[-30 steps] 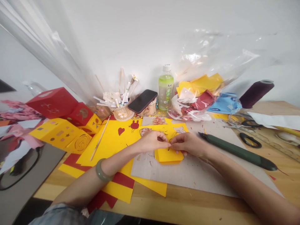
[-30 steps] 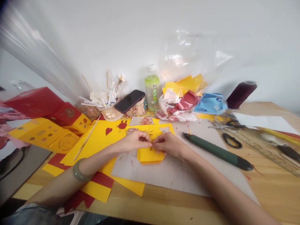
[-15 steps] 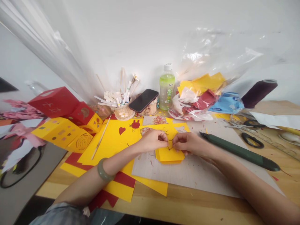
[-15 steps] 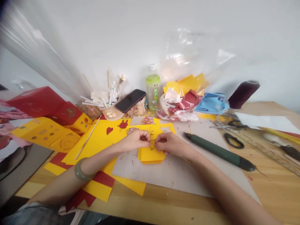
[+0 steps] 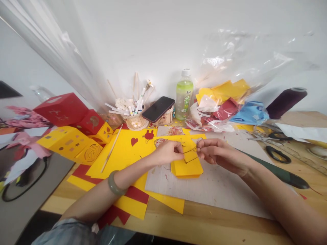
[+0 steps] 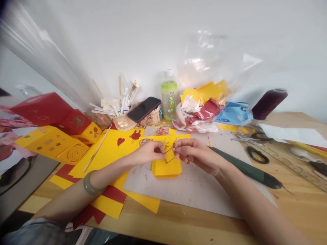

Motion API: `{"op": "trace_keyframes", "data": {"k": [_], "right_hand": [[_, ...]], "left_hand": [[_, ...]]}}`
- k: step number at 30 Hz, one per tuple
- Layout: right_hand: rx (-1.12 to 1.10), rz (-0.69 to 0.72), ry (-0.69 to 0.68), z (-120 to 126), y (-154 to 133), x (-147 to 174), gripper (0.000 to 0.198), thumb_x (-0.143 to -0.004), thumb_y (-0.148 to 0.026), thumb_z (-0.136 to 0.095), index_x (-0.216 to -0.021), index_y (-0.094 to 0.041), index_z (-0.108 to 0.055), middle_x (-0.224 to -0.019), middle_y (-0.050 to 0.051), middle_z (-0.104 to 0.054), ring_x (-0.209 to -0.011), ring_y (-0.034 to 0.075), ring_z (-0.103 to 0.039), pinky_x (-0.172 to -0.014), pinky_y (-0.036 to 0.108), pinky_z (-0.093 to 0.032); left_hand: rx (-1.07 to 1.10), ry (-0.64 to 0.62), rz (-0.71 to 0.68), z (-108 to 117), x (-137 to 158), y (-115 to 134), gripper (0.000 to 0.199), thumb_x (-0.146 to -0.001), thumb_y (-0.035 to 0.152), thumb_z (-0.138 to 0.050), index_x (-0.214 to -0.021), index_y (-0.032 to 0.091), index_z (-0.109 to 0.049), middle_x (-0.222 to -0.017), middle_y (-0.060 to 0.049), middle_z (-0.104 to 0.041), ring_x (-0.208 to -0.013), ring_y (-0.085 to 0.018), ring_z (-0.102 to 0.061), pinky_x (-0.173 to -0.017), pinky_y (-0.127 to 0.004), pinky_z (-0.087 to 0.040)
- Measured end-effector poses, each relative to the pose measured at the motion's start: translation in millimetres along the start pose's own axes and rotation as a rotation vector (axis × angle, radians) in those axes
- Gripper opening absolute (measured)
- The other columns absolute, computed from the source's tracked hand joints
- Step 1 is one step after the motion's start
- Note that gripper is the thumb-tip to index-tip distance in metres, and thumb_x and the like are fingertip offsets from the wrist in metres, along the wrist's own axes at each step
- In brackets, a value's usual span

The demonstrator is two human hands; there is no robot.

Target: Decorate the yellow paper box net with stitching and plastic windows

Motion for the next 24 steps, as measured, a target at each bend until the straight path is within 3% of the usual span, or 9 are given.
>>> {"op": "trace_keyframes", "data": {"k": [5, 11, 24], "right_hand": [[-0.107, 0.089, 0.072, 11, -13, 5, 0.013, -0.064, -0.03, -0.07, -0.072, -0.02, -0.067, -0.065, -0.001, -0.057, -0.049, 0.005, -0.037, -0.044, 0.02, -0.025], [-0.135, 0.146, 0.046, 11, -17, 7, 0.016, -0.067, -0.031, -0.068, -0.078, -0.021, -0.072, -0.059, -0.001, -0.054, -0.047, 0.004, -0.037, -0.043, 0.02, -0.025], [-0.089, 0.115, 0.092, 7, -14, 5, 0.038, -0.071, -0.028, -0.06, -0.107, -0.016, -0.064, -0.044, -0.006, -0.045, -0.04, 0.006, -0.03, -0.04, 0.023, -0.02]], "left_hand": [[-0.011, 0.012, -0.012, 0, -2, -2, 0.004, -0.066, 0.02, -0.06, -0.066, 0.017, -0.058, -0.073, 0.0, -0.065, -0.071, -0.015, -0.059, -0.067, -0.025, -0.044], [-0.037, 0.017, -0.008, 0, -2, -2, 0.003, -0.065, 0.02, -0.06, -0.067, 0.017, -0.058, -0.074, 0.0, -0.065, -0.072, -0.015, -0.06, -0.067, -0.025, -0.044], [-0.079, -0.008, 0.001, 0, -2, -1, 0.006, -0.065, 0.022, -0.06, -0.068, 0.017, -0.059, -0.072, 0.0, -0.064, -0.07, -0.015, -0.059, -0.065, -0.025, -0.044]]}}
Point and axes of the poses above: each hand's wrist, its own x-axis away from the middle knuckle, its own z-axis out of the back of the hand, y = z × x, the point moved 7 cm from there along -x, towards the middle knuckle
